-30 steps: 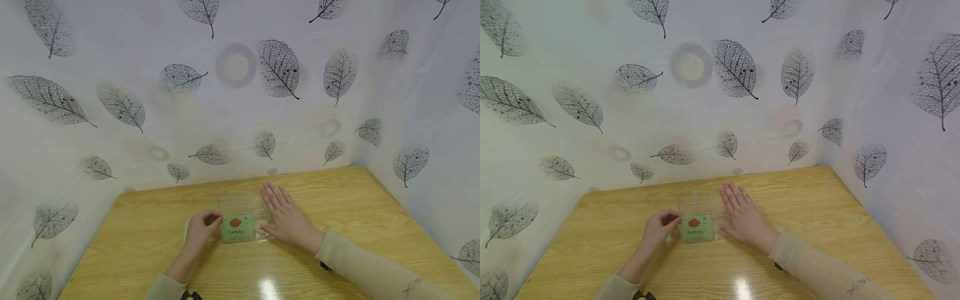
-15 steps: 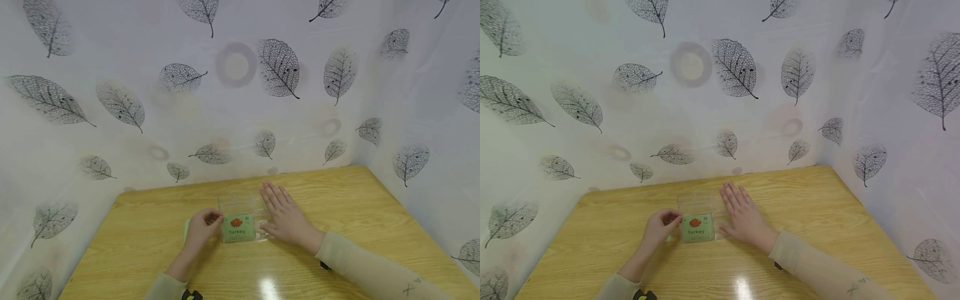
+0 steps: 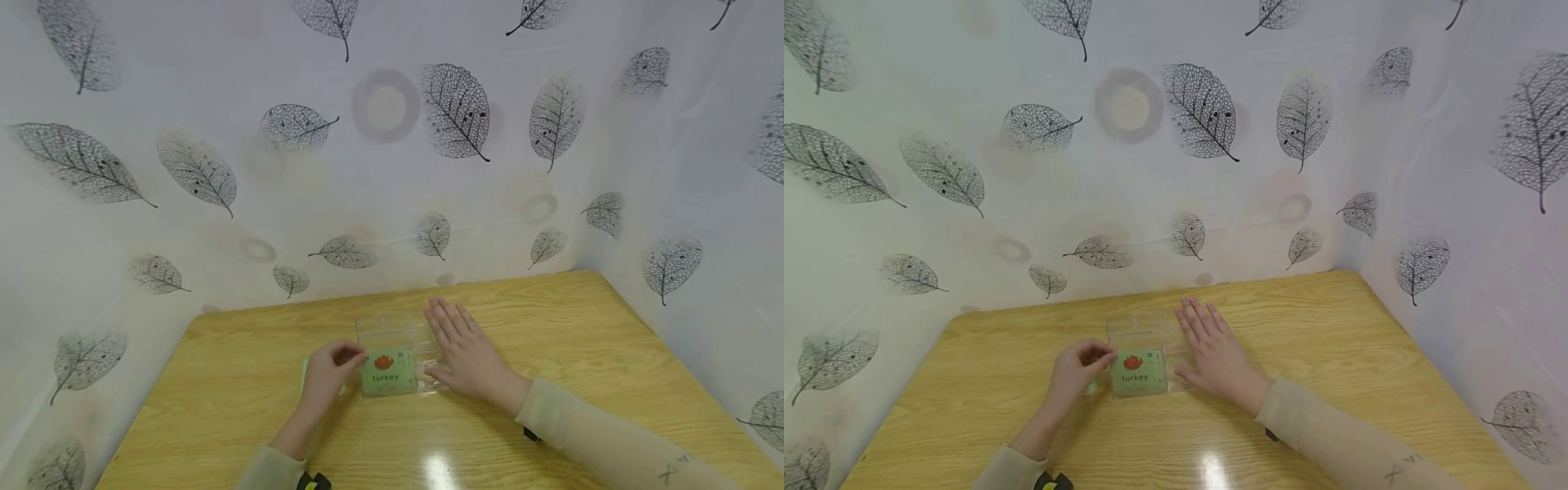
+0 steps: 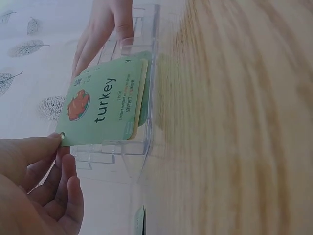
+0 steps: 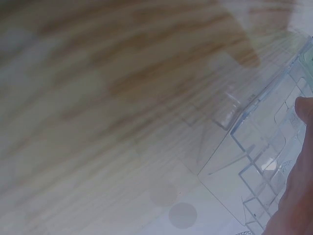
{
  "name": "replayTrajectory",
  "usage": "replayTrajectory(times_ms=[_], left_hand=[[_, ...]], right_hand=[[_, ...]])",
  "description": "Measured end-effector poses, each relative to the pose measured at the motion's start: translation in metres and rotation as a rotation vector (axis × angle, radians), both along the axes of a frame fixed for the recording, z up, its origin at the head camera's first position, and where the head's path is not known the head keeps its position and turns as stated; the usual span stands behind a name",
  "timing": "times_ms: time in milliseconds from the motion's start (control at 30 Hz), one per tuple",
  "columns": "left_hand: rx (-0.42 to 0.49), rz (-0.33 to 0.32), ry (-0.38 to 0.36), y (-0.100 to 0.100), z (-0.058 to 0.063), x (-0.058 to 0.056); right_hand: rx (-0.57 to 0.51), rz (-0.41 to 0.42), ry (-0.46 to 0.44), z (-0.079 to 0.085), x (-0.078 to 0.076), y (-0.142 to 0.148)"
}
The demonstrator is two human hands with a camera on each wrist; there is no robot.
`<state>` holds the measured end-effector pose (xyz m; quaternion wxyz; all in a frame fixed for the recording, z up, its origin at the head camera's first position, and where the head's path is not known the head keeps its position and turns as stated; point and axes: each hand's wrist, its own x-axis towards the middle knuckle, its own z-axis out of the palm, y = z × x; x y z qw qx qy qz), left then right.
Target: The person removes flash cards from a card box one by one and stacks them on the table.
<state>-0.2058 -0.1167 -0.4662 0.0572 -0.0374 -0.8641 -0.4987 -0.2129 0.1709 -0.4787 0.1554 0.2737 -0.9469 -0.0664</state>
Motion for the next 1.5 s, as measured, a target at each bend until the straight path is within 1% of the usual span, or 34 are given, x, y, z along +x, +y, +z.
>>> replayTrajectory(times_ms=[33, 233, 433, 567, 833, 1033, 1500], left_hand=[[0.005, 0.005, -0.007, -0.0004, -0.0003, -0.0005], [0.002, 0.004, 0.004, -0.0014, -0.0012, -0.0016], [-0.007, -0.003, 0.032, -0.0018, 0.0014, -0.0004], [-0.005, -0.002, 0.028, -0.0021, 0.0027, 0.0001], [0.069, -0.004, -0.001, -0.0028, 0.0009, -0.002], [0.12, -0.013, -0.015, -0.0036, 0.0005, -0.0038], [0.163, -0.011, -0.035, -0.0038, 0.0007, -0.005]], right_hand=[[0.002, -0.002, -0.005, 0.0003, 0.0003, 0.0001], [0.005, 0.0, -0.016, 0.0015, 0.0015, 0.0005], [-0.008, 0.003, -0.015, 0.0009, 0.0014, 0.0007], [-0.01, 0.006, -0.003, 0.0003, 0.0015, 0.001], [-0.028, 0.012, 0.003, -0.0001, 0.0016, 0.0008], [-0.016, 0.006, 0.003, -0.0006, 0.0012, 0.0008], [-0.018, 0.004, -0.002, 0.001, 0.0014, 0.0007]])
